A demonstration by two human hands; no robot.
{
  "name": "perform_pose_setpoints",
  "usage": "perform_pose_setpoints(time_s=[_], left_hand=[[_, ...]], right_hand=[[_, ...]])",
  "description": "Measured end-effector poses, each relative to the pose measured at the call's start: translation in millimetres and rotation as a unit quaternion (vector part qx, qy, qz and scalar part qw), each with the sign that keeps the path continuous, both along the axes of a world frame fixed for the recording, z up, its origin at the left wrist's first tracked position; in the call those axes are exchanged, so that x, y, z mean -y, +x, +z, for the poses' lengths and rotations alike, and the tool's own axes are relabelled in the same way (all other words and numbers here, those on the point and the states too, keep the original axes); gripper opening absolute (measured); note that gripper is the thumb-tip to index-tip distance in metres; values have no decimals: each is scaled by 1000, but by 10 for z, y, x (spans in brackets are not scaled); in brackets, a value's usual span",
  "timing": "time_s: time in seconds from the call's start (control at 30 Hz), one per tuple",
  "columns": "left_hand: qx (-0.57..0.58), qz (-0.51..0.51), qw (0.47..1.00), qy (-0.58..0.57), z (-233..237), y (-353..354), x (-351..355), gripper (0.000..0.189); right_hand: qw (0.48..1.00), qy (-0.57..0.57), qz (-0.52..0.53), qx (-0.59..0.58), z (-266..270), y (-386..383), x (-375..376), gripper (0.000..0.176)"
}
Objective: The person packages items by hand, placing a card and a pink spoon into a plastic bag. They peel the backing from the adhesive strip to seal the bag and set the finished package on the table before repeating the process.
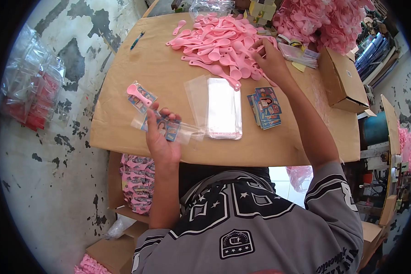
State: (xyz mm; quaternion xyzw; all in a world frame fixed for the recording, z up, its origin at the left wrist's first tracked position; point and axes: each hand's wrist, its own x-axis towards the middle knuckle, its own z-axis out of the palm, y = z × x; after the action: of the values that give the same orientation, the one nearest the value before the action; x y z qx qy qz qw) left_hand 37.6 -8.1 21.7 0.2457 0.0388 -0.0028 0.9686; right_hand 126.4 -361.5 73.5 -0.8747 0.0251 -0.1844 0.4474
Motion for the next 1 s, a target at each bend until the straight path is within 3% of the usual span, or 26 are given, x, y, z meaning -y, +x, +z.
perform_pose_setpoints(time_s=[0.03, 0.13, 0.23, 0.33, 0.43, 0.53, 0.63, 0.7, 0.83, 1.0], left_hand=[[-7, 6, 1000, 5, -63, 16, -47, 36], [-13, 8, 1000, 3, -79, 30, -37, 34], [-9, -4, 1000, 4, -28, 25, 33, 34], [2, -26, 1000, 6, 22, 30, 138, 35], [9, -50, 999, 10, 57, 38, 245, 36], [28, -52, 998, -2, 70, 92, 280, 37], [45, 11, 999, -12, 107, 165, 230, 37], [84, 56, 995, -24, 110, 237, 147, 39], [125, 80, 987, -59, 128, 293, 118, 42], [122, 63, 991, 2, 143, 196, 390, 51]], right_hand=[[1000, -13, 9, -26, 106, -95, 1, 17], [960, -251, 46, 111, -124, -79, 292, 27], [964, -225, 83, 116, -226, -154, 416, 21], [955, -278, 17, 101, -88, -306, 285, 23], [931, -343, -41, 114, -83, -323, 254, 12], [928, -333, -126, 107, -103, -314, 327, 10], [993, -63, -97, 37, 285, -686, 53, 18], [996, 94, 9, 3, 264, -962, -18, 24], [938, 283, 106, -170, 190, -1559, -592, 27], [884, 423, 109, -168, -57, -1681, -1131, 30]])
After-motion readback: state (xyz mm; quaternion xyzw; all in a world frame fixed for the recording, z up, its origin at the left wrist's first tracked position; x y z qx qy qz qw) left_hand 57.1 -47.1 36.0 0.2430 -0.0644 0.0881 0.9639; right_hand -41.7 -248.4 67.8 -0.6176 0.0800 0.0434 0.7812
